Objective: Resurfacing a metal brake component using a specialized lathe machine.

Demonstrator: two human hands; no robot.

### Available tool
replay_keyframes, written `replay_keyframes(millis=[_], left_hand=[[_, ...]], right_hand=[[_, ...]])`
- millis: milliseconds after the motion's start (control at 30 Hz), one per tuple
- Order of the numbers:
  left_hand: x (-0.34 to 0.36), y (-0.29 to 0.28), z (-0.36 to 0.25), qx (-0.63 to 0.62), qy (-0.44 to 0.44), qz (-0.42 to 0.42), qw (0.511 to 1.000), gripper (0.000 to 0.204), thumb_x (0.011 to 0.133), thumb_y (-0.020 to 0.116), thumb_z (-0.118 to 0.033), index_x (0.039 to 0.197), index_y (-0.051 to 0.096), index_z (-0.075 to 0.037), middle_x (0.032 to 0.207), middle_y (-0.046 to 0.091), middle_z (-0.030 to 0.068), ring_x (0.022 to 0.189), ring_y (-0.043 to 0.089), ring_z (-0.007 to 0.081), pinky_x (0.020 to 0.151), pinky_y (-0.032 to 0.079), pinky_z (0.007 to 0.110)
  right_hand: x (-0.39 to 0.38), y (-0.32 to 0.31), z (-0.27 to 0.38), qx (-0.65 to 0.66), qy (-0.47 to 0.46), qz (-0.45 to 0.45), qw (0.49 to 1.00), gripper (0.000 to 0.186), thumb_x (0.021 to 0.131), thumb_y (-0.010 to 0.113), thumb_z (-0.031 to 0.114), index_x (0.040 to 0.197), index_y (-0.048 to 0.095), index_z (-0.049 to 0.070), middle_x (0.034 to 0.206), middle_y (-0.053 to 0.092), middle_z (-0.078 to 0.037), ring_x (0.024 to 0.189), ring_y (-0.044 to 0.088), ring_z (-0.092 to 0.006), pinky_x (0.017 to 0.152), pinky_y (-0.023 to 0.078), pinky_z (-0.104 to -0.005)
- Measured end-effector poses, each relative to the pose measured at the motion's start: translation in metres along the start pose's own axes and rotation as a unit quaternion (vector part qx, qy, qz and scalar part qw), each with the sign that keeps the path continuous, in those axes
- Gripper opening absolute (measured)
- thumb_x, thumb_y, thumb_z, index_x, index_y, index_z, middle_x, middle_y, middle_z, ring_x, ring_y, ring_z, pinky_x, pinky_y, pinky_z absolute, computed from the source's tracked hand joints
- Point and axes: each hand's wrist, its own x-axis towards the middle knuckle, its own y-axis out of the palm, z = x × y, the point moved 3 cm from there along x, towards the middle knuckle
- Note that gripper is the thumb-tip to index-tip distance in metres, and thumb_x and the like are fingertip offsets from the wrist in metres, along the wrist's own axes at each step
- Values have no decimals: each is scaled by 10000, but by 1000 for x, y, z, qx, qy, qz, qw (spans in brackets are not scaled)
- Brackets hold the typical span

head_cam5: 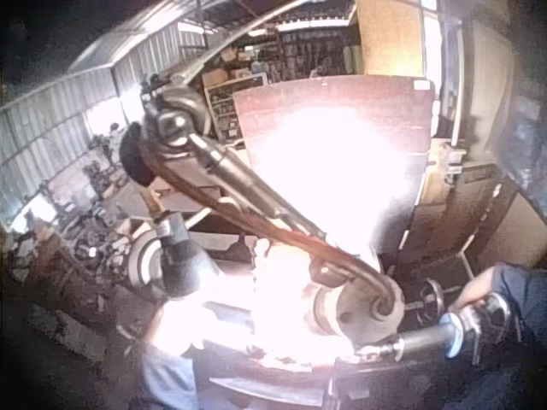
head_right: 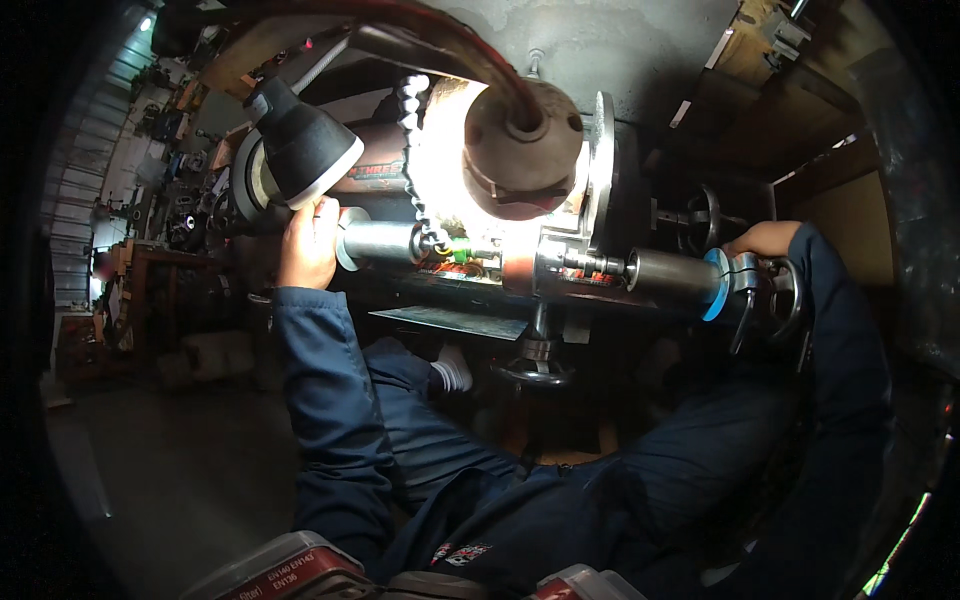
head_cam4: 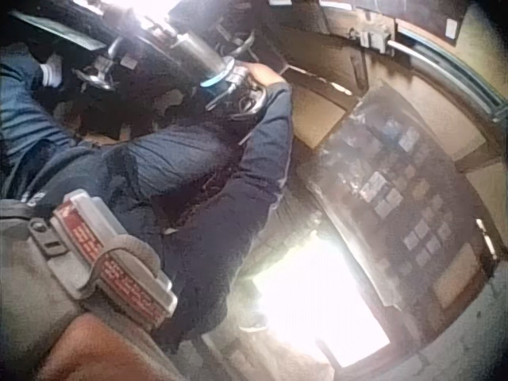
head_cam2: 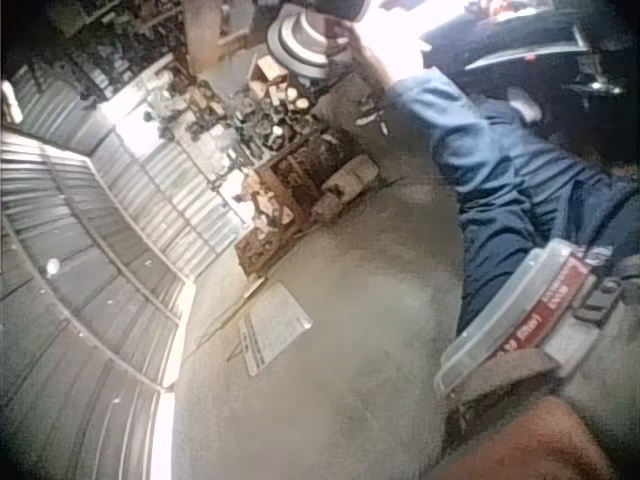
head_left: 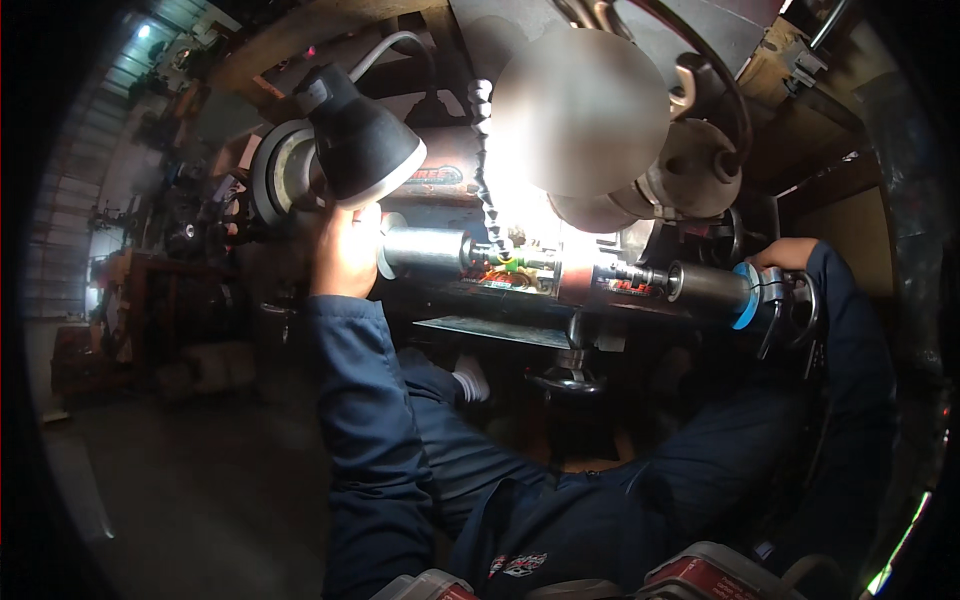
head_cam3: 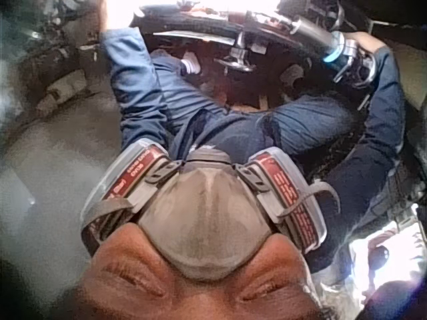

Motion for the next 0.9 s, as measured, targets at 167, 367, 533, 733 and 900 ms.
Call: replay_keyframes(millis=[167,367,533,733,900], left_hand=[[2,2,-7,-13,8,-14,1000,324,989,497,-269,1076,611,22,904,671,183,826,640,275,766,490,379],[2,4,10,-20,22,-23,999,295,991,494,-263,1092,585,0,881,670,165,789,641,272,740,494,371],[-1,7,15,7,40,-47,998,254,992,492,-254,1024,575,-16,856,666,144,754,627,243,711,489,362],[-3,3,2,-15,13,-23,1000,249,993,492,-256,986,569,-19,836,652,129,739,603,221,705,482,354],[-1,5,4,-11,36,-27,999,253,994,492,-259,983,566,-17,826,647,124,735,592,209,707,479,350]], right_hand=[[-50,11,-14,111,-6,-239,965,373,924,562,375,970,705,34,928,704,-101,811,629,-250,738,469,-341],[-101,54,1,77,-54,-576,812,307,925,560,298,1082,663,56,1028,686,-144,953,650,-323,805,489,-378],[-109,86,-1,61,-32,-704,706,255,955,538,234,1148,653,115,1087,682,-118,974,654,-310,825,495,-373],[-105,115,7,85,-65,-775,623,279,978,513,230,1148,648,55,1084,683,-127,950,663,-311,793,501,-374],[-99,138,15,116,-60,-829,544,349,1011,421,236,1205,598,6,1139,649,-187,1015,636,-347,865,492,-404]])
